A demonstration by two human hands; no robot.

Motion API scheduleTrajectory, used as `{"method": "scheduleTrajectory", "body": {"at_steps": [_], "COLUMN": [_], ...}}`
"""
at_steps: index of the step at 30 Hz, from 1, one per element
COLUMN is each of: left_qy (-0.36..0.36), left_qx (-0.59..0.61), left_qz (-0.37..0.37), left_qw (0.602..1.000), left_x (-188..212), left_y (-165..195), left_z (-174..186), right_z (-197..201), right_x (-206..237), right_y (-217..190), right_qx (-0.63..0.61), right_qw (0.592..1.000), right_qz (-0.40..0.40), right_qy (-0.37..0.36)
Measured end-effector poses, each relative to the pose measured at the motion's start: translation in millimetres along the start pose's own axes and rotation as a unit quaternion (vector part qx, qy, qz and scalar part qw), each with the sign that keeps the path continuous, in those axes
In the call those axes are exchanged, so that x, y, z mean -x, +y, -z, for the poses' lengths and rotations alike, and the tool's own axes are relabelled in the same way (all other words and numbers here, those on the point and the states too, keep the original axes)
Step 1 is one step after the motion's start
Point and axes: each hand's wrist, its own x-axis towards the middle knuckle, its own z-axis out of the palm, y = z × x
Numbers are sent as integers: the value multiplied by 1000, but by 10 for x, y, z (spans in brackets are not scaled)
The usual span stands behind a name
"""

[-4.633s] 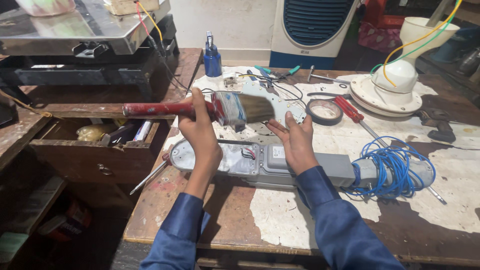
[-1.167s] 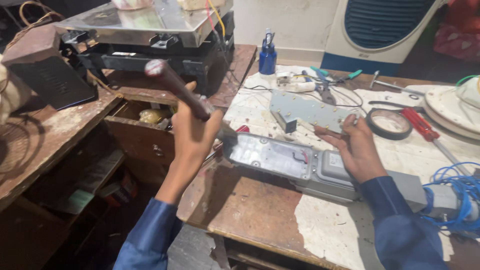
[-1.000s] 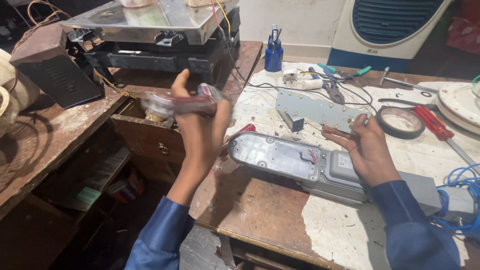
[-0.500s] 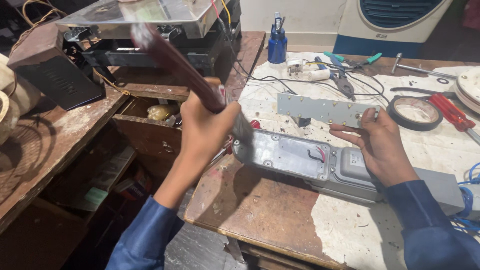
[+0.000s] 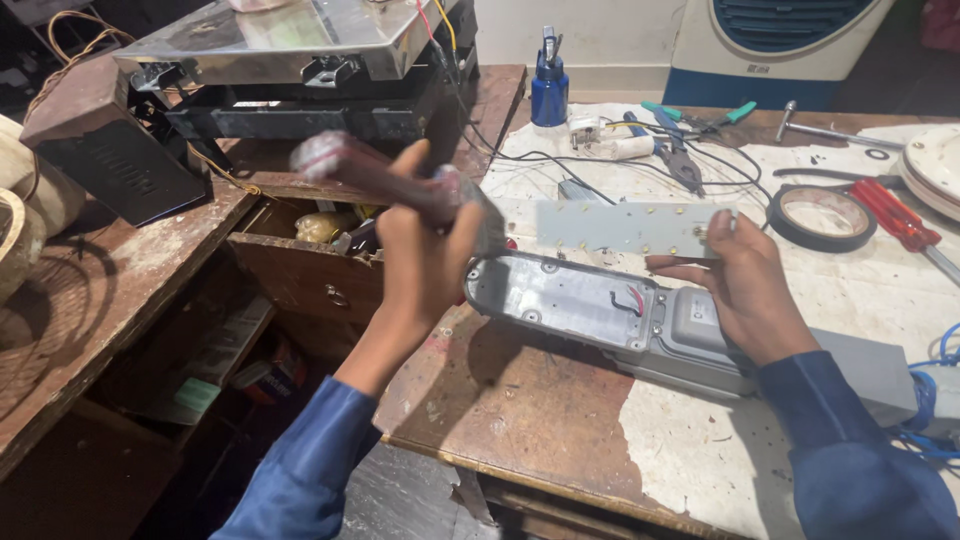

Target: The person repairs an LED street light fixture on a cluttered workbench. They handle a small electronic driver module, unscrew and reposition parts of the fixture with a screwdriver, lift and align a metal plate over the fixture, brush dust off the fixture with a large brush, and continue driving screws to reassemble the housing.

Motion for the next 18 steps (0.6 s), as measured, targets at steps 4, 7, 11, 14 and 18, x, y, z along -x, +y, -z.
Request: {"method": "scheduleTrajectory", "body": {"at_steps": [4, 7, 11, 14, 18], "left_qy": [19, -62, -30, -2, 7], "left_qx": [99, 53, 12, 96, 136], "left_qz": [95, 177, 71, 139, 209], "left_qw": [990, 981, 997, 986, 968], "left_x": [131, 124, 201, 249, 179], "left_y": [-90, -111, -56, -43, -103], "left_z": [107, 141, 200, 173, 112], "right_z": [-2, -1, -23, -19, -19], "right_x": [-19, -53, -62, -67, -60], "right_y": [94, 119, 149, 156, 183], "right_qx": [63, 87, 75, 72, 77], "right_qw": [997, 995, 996, 995, 994], "right_qz": [15, -4, -1, 2, 8], "right_qy": [-45, -50, -50, -63, -73]}}
